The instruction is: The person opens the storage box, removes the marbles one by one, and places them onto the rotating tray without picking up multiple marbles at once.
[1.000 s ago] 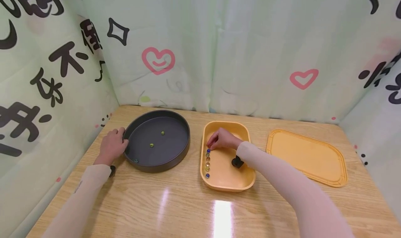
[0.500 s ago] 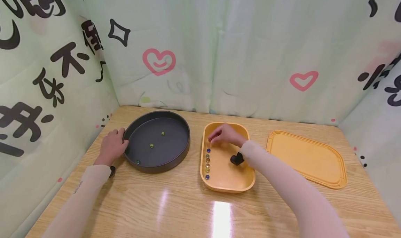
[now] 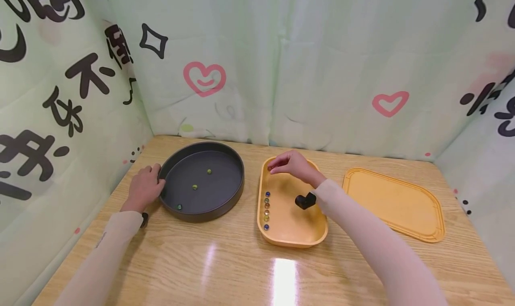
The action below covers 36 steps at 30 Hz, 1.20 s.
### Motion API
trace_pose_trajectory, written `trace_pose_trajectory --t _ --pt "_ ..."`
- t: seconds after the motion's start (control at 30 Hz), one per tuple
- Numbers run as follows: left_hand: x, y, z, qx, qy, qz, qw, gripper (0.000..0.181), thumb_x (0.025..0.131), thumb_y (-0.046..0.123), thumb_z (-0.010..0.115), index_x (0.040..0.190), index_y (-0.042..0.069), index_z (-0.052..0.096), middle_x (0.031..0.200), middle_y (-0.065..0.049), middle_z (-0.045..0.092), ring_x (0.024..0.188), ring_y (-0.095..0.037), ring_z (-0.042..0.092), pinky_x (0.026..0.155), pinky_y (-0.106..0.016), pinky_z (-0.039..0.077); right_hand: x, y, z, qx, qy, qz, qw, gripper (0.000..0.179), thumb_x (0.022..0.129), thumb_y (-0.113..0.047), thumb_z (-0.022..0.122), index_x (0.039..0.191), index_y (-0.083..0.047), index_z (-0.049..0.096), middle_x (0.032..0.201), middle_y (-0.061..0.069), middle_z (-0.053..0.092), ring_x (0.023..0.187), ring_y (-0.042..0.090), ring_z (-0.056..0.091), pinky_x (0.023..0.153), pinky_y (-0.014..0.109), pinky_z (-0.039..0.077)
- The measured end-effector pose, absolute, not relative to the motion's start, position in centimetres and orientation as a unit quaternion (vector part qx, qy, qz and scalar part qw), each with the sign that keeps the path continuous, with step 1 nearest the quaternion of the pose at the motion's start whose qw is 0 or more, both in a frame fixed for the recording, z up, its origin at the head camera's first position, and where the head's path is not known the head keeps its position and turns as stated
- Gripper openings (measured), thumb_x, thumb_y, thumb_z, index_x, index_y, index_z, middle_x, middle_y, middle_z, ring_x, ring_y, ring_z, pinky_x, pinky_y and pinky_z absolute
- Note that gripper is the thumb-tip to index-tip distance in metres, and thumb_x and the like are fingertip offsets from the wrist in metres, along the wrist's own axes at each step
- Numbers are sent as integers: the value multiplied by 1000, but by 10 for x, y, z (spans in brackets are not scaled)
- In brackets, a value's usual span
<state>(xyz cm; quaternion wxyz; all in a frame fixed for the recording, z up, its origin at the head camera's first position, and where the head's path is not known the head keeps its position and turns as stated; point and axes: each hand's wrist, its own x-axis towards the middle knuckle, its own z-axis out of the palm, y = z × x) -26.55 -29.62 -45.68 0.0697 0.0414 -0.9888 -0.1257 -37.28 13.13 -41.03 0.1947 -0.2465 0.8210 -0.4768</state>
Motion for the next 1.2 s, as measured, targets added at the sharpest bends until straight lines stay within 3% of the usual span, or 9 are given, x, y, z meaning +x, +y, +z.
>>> trace_pose_trajectory --t 0.3,0.6,0.8,1.2 --pt "-268 -297 -458 39 -989 -124 73 42 86 20 46 121 -3 46 101 -26 54 90 -39 49 77 -52 40 -377 115 -387 -247 804 -511 177 31 82 -16 70 106 3 69 102 7 72 89 5 67 84 25 52" --pt "-268 -296 -458 39 -988 -124 79 40 86 19 46 119 -3 47 101 -26 54 89 -39 49 77 -52 40 -385 78 -367 -254 806 -501 186 30 82 -18 70 107 0 69 108 11 70 95 12 66 95 37 48" --pt "-268 -296 -459 41 -988 -125 86 39 85 18 48 117 -3 48 100 -26 54 88 -39 49 76 -52 40 -391 49 -364 -268 789 -521 185 28 84 -13 68 107 2 69 103 7 71 94 13 66 95 35 48" --pt "-270 -297 -460 41 -989 -121 74 43 87 20 45 123 -3 46 105 -27 54 93 -40 49 80 -53 40 -400 -10 -381 -276 782 -529 181 27 83 -11 68 108 0 69 110 17 69 103 22 65 93 34 49"
